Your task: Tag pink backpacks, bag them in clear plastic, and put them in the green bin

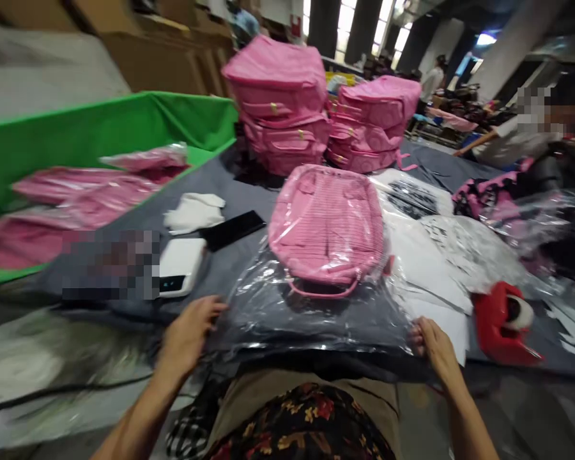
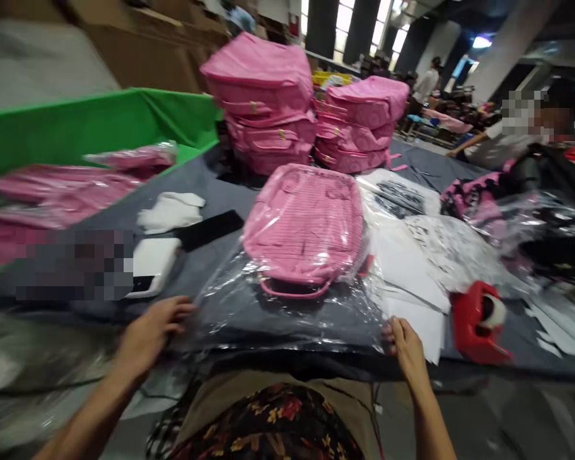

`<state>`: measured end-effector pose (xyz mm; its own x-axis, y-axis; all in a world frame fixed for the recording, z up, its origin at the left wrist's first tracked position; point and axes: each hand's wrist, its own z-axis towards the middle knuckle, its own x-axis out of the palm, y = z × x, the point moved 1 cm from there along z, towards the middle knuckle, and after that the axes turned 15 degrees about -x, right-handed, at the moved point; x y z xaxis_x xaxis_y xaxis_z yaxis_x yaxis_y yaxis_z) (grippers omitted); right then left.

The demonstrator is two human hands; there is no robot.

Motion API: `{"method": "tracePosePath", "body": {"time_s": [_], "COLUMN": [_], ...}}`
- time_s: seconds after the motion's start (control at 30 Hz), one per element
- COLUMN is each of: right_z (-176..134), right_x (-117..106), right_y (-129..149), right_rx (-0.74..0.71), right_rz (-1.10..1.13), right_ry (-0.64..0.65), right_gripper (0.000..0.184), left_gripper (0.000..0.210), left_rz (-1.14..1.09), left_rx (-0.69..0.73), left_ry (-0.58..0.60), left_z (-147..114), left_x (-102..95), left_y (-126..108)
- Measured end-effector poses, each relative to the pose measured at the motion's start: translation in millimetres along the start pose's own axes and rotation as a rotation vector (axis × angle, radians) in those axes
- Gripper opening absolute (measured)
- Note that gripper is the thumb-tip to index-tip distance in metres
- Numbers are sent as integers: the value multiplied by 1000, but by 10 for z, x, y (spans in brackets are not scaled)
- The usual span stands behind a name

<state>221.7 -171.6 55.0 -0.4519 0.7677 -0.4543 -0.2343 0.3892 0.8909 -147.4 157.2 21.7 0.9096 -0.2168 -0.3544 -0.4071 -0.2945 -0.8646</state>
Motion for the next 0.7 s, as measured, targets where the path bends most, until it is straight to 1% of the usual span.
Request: {"method": "tracePosePath", "body": {"time_s": [0.03,0.07,0.13,0.2,0.3,0.37,0.4,0.47,0.5,0.53,0.6,0.63,0.7], "right_z": [58,102,158,176,153,132,129,144,161,182,224,240,250], "right_x": [36,62,81,73,82,114,129,140,135,125,103,93,73], "right_y": [19,25,4,-30,-23,20,43,72,70,57,2,-34,-113], "right_rx": [-10,-32,-94,-151,-259,-346,-378,-372,-329,-262,-101,-28,58], "right_rz": [-71,-142,-265,-378,-510,-542,-531,-425,-316,-170,188,367,664], "right_ry": [39,60,59,37,17,-2,-31,-98,-118,-118,-68,-39,-25], "right_gripper": [64,66,68,69,66,62,61,61,61,63,68,66,54], "left_gripper": [48,49,48,48,46,44,44,45,47,48,49,51,56], "left_rz": [136,221,337,384,408,378,348,262,203,127,-82,-205,-425], "left_rx": [22,48,108,150,197,229,231,208,180,142,32,-37,-179], "left_ry": [20,2,-9,16,75,87,91,88,89,97,148,190,273], "left_z": [21,34,35,21,19,50,73,125,149,167,180,174,143], "left_x": [30,51,85,107,128,132,132,132,133,137,151,159,165], "left_y": [-106,-198,-323,-370,-358,-333,-319,-294,-286,-281,-285,-293,-317]}}
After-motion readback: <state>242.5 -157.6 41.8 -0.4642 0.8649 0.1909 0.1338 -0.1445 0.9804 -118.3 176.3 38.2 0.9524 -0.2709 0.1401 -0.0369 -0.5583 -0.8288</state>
